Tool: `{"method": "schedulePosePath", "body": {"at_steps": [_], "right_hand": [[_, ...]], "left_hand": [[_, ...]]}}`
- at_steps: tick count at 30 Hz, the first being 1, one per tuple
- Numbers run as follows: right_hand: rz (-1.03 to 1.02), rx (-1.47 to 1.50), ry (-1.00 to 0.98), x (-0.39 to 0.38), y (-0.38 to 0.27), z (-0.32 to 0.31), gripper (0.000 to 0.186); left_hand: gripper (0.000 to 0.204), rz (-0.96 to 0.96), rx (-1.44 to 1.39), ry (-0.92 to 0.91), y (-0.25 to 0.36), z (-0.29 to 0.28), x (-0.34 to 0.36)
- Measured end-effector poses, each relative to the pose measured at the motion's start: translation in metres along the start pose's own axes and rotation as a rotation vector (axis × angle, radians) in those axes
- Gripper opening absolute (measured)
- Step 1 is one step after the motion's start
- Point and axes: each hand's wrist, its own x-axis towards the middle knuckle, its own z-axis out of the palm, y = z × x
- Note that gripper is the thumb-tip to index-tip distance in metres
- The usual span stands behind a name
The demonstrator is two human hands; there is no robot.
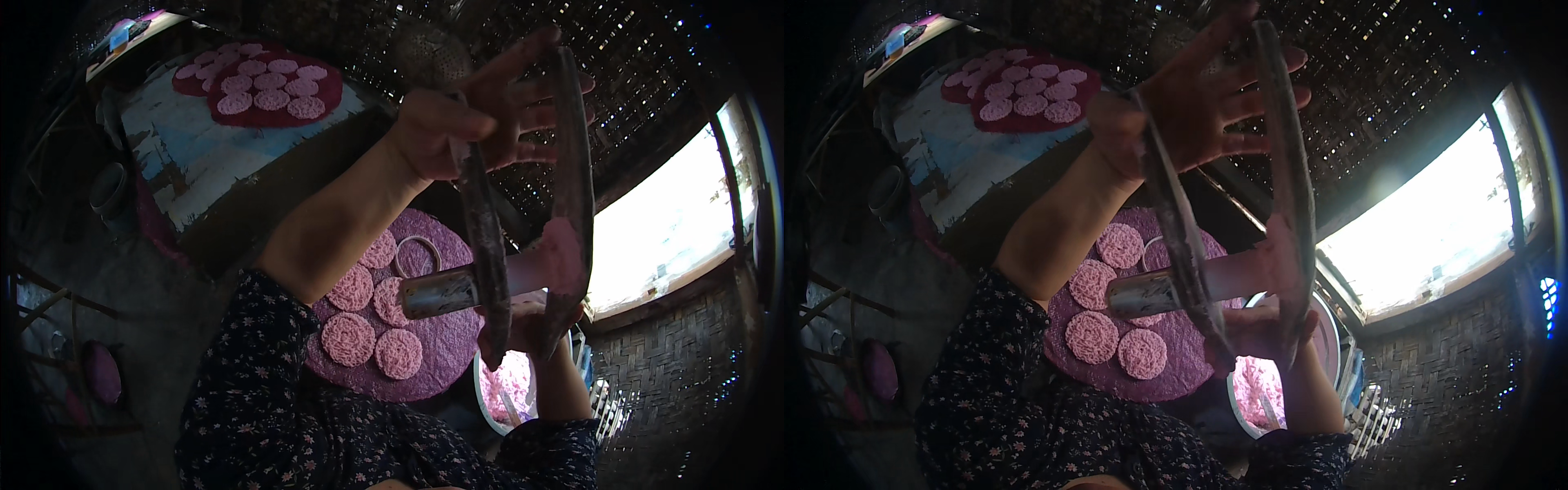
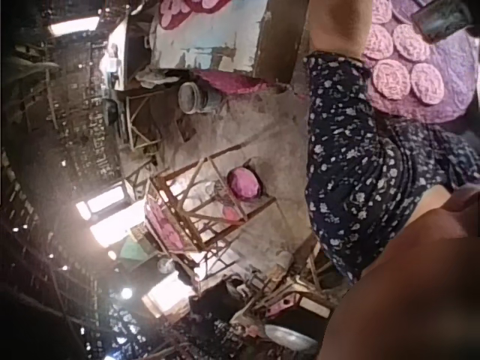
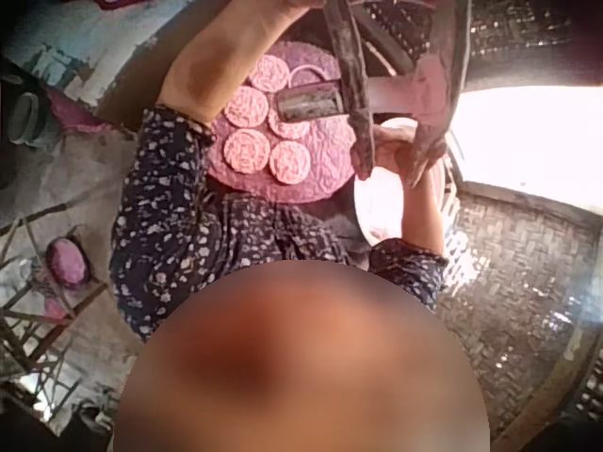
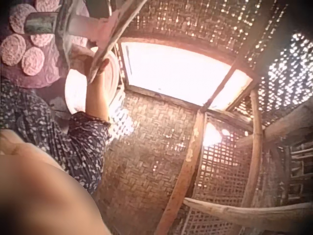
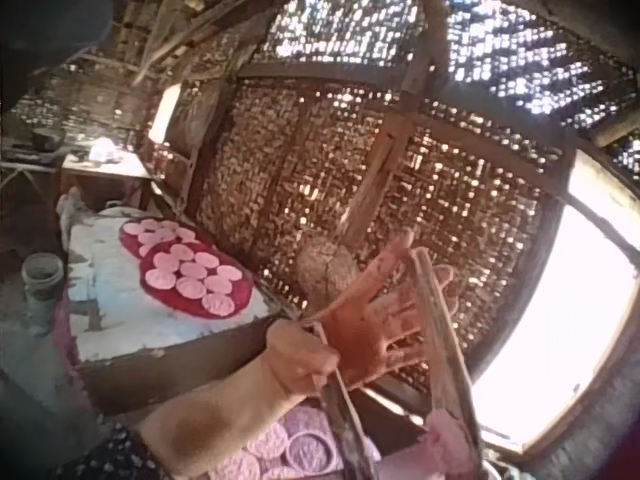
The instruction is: The person scoops pink dough from a bowl, places it into a circular mold on a purple mat, and presses it with a wooden press to form round patties. The finished patties are arranged on the mat as the process repeats.
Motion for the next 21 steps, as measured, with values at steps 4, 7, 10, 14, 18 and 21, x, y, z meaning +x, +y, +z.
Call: {"method": "schedulePosePath", "body": {"at_steps": [4, 7, 10, 14, 18, 21], "right_hand": [[0.06, 0.047, 0.167, -0.025, -0.016, -0.008, 0.118], [0.227, 0.077, 0.528, -0.04, -0.013, -0.02, 0.107], [0.404, -0.051, 0.652, -0.045, -0.012, -0.04, 0.112], [0.53, -0.102, 0.698, -0.044, -0.017, -0.051, 0.108], [0.511, -0.03, 0.688, -0.038, -0.016, -0.048, 0.093], [0.461, -0.015, 0.642, -0.027, -0.009, -0.051, 0.081]], "left_hand": [[0.077, -0.087, 0.156, 0.325, -0.013, -0.028, -0.028], [0.057, -0.113, 0.121, 0.613, -0.04, -0.057, -0.068], [0.046, -0.028, -0.157, 0.652, -0.059, -0.085, -0.103], [0.059, 0.078, -0.224, 0.836, -0.075, -0.103, -0.134], [0.058, 0.114, -0.233, 0.89, -0.074, -0.104, -0.152], [0.056, 0.121, -0.196, 0.893, -0.062, -0.105, -0.158]]}}
